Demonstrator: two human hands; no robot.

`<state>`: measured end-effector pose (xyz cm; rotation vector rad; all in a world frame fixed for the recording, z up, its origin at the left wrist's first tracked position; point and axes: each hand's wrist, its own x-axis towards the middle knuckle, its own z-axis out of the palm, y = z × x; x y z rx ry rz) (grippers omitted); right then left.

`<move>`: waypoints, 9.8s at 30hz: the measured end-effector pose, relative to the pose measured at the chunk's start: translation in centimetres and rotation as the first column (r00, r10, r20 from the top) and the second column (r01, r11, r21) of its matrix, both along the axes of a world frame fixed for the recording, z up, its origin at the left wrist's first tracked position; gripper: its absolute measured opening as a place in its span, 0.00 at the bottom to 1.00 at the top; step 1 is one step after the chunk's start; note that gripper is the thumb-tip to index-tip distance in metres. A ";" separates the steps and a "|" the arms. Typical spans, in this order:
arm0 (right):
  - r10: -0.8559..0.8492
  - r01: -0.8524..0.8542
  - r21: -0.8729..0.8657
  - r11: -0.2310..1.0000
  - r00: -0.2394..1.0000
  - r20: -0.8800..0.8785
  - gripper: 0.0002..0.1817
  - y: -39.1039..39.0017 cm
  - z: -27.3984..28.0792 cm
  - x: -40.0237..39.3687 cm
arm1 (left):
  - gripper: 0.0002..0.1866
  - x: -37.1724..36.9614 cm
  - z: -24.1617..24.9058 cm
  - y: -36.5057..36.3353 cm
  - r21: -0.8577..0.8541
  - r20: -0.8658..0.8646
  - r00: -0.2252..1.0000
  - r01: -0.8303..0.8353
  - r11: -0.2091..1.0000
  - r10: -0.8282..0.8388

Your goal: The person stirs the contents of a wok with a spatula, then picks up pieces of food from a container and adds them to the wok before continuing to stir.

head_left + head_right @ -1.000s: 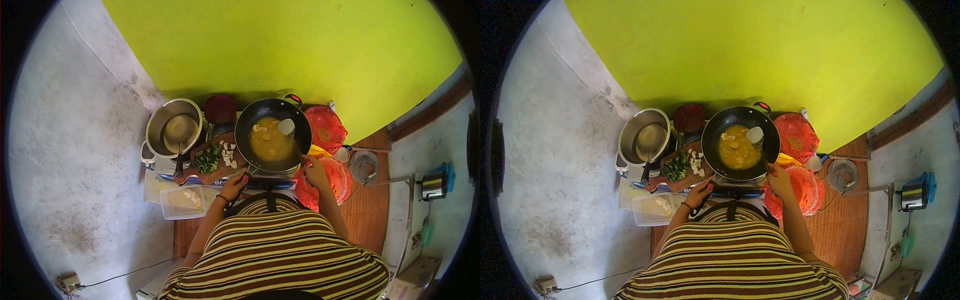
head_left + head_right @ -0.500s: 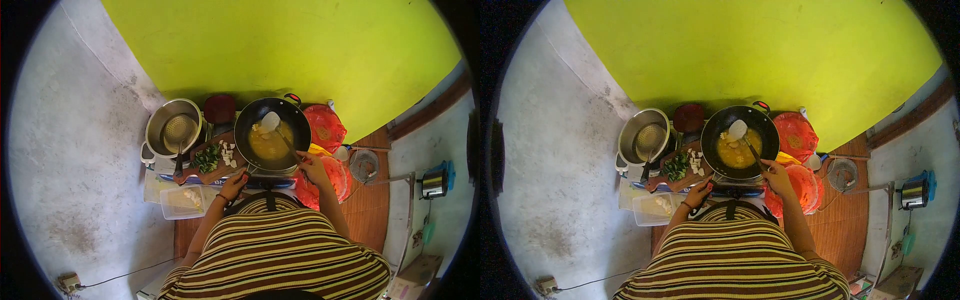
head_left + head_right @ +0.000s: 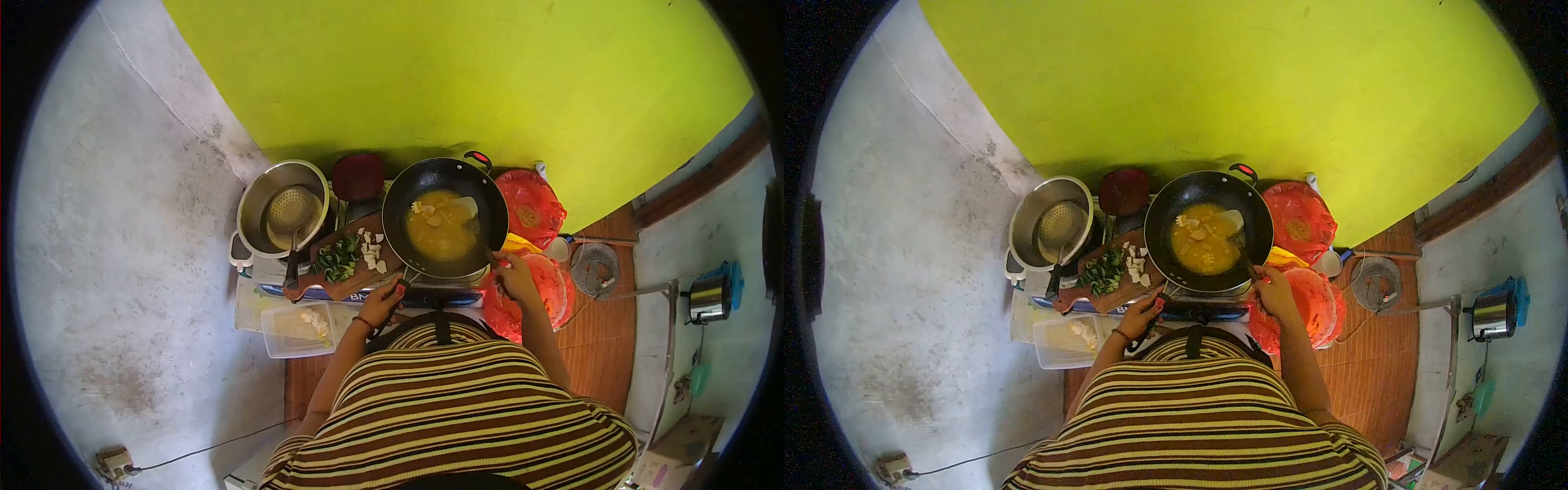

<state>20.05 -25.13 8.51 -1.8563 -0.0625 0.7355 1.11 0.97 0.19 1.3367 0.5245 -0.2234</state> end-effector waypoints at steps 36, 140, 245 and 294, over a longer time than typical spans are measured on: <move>0.000 0.024 0.182 0.983 0.992 -0.128 0.19 0.4 -1.3 -0.6 | 0.27 0.2 0.1 0.0 -0.016 -0.009 1.000 -0.001 1.000 0.001; -0.056 0.046 0.082 0.996 0.991 0.123 0.18 2.2 -3.3 1.5 | 0.28 0.2 -1.9 0.0 -0.018 0.091 0.996 -0.009 1.000 0.011; -0.146 0.194 0.211 0.958 0.964 -0.224 0.18 -0.2 -1.1 0.8 | 0.27 0.2 -1.6 0.5 -0.039 0.010 1.000 0.020 0.999 -0.020; -0.032 0.132 0.313 0.941 0.951 -0.307 0.17 1.3 0.4 2.1 | 0.27 0.2 -0.8 0.5 -0.069 -0.031 0.999 0.006 0.998 -0.008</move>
